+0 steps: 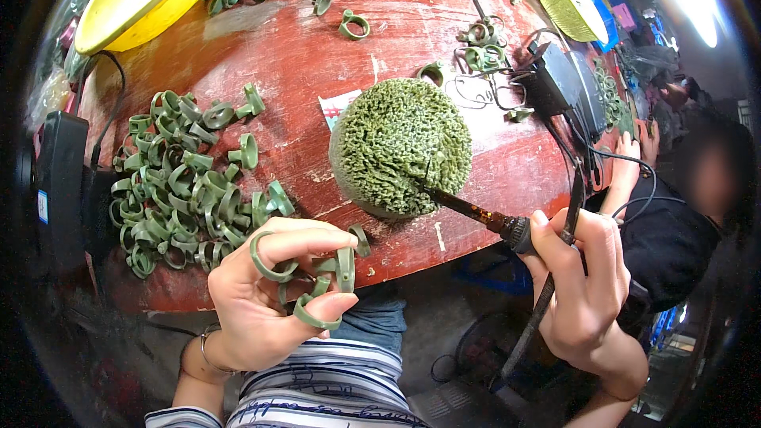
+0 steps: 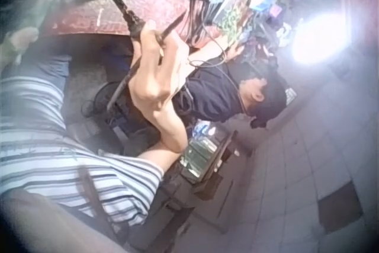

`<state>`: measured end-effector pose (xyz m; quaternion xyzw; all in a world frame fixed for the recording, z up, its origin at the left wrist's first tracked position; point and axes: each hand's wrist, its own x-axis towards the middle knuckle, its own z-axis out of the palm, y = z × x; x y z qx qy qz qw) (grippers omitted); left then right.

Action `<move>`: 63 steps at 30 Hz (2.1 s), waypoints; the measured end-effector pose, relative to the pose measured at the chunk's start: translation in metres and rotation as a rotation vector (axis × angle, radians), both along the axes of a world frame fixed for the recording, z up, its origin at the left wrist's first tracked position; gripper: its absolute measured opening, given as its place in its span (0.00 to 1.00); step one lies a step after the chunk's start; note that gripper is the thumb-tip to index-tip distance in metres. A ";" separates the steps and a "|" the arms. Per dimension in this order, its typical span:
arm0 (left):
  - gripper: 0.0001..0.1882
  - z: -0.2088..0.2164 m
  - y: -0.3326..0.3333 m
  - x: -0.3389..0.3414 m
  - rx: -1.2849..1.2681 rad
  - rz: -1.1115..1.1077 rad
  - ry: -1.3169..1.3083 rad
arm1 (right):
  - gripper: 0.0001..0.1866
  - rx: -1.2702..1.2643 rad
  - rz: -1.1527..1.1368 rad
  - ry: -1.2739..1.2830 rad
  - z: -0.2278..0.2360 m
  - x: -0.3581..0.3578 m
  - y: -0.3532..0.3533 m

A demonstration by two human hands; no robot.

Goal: The recorder uses a heat tool to shape and attach small green wax rings onto a larger green sphere to create a textured object.

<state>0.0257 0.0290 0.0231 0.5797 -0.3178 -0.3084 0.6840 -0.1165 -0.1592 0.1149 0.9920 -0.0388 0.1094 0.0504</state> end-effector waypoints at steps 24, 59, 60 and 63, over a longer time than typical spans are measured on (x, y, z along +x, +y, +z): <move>0.20 0.000 0.003 -0.006 -0.023 0.024 0.092 | 0.21 0.197 0.098 0.026 0.014 -0.010 0.021; 0.20 0.000 0.003 -0.004 0.006 0.027 0.077 | 0.25 0.226 0.064 0.031 0.011 -0.010 0.020; 0.20 -0.001 0.004 -0.004 0.005 0.028 0.072 | 0.26 0.243 0.055 0.028 0.011 -0.010 0.020; 0.20 0.000 0.004 -0.003 0.000 0.027 0.057 | 0.26 0.241 0.073 0.051 0.011 -0.010 0.020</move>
